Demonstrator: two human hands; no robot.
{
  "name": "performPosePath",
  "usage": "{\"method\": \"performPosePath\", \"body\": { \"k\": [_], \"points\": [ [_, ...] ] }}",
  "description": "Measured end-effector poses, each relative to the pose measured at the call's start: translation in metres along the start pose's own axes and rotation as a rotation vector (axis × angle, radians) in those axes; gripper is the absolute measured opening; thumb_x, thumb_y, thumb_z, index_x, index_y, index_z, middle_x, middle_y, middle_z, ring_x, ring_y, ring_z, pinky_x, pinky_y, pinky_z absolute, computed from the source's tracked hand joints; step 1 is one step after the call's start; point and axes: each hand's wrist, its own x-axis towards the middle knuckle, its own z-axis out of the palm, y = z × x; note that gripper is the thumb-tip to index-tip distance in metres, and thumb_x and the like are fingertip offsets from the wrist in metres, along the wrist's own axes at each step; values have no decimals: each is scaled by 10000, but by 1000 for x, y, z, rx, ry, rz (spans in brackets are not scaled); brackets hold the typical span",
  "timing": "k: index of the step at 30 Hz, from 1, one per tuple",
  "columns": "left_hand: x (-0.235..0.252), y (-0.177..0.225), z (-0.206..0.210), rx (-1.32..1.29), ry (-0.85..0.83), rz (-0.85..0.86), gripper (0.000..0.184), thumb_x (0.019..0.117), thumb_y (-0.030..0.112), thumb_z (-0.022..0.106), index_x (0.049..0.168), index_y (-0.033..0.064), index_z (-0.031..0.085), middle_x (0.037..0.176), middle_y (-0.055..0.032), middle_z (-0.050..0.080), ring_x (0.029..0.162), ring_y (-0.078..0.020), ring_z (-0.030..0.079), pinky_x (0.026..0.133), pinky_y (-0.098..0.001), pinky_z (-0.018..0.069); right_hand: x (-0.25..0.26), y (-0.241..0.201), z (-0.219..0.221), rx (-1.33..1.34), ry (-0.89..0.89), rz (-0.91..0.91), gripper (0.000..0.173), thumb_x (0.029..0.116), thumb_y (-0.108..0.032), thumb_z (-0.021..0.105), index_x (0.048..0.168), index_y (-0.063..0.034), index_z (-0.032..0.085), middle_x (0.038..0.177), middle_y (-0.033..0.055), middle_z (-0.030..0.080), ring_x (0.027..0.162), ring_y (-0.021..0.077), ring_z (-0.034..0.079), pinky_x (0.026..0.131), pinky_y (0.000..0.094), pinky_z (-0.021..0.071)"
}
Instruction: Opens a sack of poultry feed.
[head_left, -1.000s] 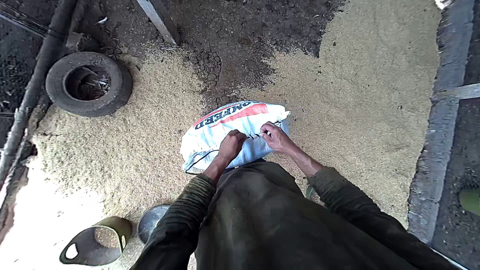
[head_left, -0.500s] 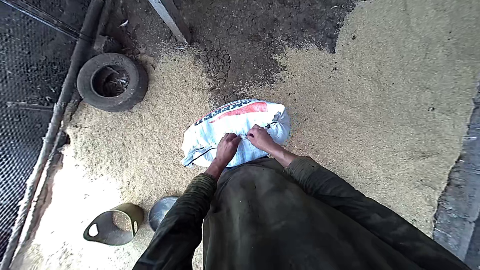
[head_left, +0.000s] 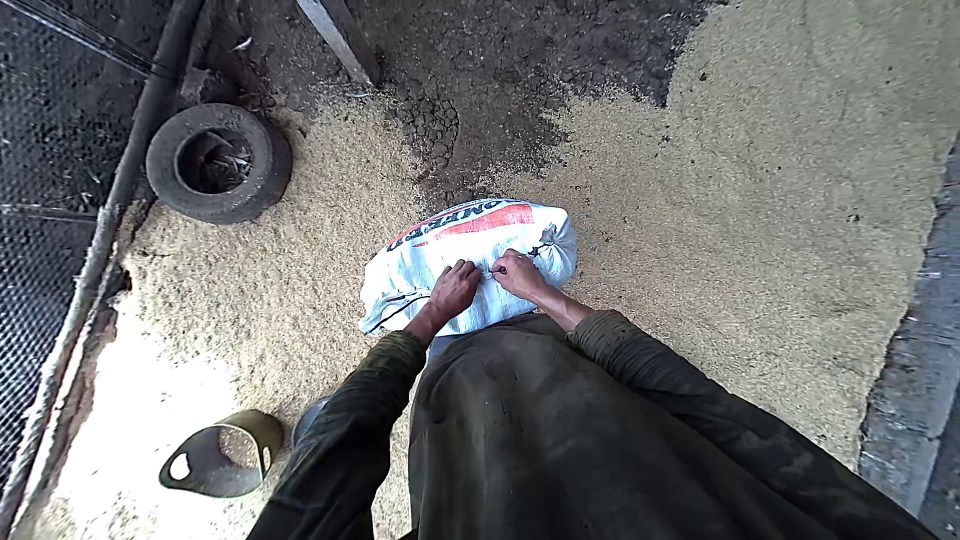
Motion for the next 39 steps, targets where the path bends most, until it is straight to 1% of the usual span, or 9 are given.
{"method": "performPosePath", "body": {
  "k": [8, 11, 15, 18, 22, 28, 31, 35, 39],
  "points": [
    [14, -5, -60, -263, -277, 99, 238, 1030, 109, 519, 1097, -47, 685, 1154, -219, 639, 1171, -419, 560, 940, -627, 436, -8, 2, -7, 249, -12, -12, 225, 973, -177, 688, 1128, -26, 751, 1197, 189, 679, 1131, 301, 648, 1024, 472, 505],
    [16, -1, -82, -385, -316, 101, 246, 1056, 86, 478, 1107, -64, 666, 1144, -223, 647, 1134, -366, 597, 986, -544, 466, -17, 0, -10, 361, 57, -29, 238, 940, -150, 725, 1133, -10, 730, 1171, 189, 667, 1048, 289, 655, 960, 457, 533],
    [34, 4, -119, -340, -229, 131, 256, 1062, 40, 466, 1169, -127, 629, 1191, -291, 638, 1172, -398, 612, 1070, -521, 451, -23, -10, -5, 307, 147, -127, 235, 926, -100, 718, 1128, 20, 716, 1148, 207, 661, 998, 305, 658, 913, 461, 549],
    [34, -10, -129, -320, -90, 88, 260, 1070, 85, 473, 1142, -98, 643, 1143, -265, 652, 1110, -371, 642, 1017, -524, 491, -18, -22, -2, 206, 110, -144, 223, 960, -142, 690, 1115, 14, 727, 1178, 202, 659, 1058, 313, 658, 968, 476, 537],
    [1, -6, -111, -373, 7, -48, 250, 1065, 94, 491, 1111, -87, 658, 1112, -250, 656, 1069, -362, 648, 986, -524, 504, -20, -34, 5, 153, 61, -79, 260, 965, -243, 709, 1080, -14, 754, 1173, 188, 664, 1101, 314, 644, 995, 479, 515],
    [-49, 13, -76, -552, 153, -296, 242, 1064, 132, 498, 1127, -48, 647, 1048, -198, 667, 937, -292, 669, 870, -481, 548, -11, -42, 16, 27, -56, -18, 251, 1024, -158, 556, 1110, -2, 732, 1200, 212, 651, 1187, 345, 613, 1031, 513, 487],
    [-62, 27, -61, -616, 179, -392, 277, 1064, 142, 492, 1143, -58, 665, 1035, -202, 686, 925, -281, 674, 882, -467, 542, -11, -42, 20, 10, -85, 41, 299, 1043, -183, 514, 1173, 15, 696, 1241, 224, 636, 1225, 355, 596, 1054, 511, 471],
    [-70, 38, -41, -657, 196, -495, 309, 1064, 150, 469, 1177, -54, 671, 1057, -206, 698, 934, -266, 685, 904, -431, 540, -8, -43, 25, 22, -51, 79, 323, 1036, -227, 577, 1230, 13, 672, 1269, 230, 624, 1235, 354, 591, 1071, 486, 464],
    [-74, 41, -30, -673, 222, -540, 308, 1063, 143, 473, 1191, -58, 668, 1104, -219, 692, 972, -277, 690, 928, -426, 541, 1, -47, 32, -88, -56, 104, 293, 1038, -180, 537, 1186, 16, 696, 1273, 232, 626, 1270, 365, 572, 1076, 510, 455]
  ]
}}
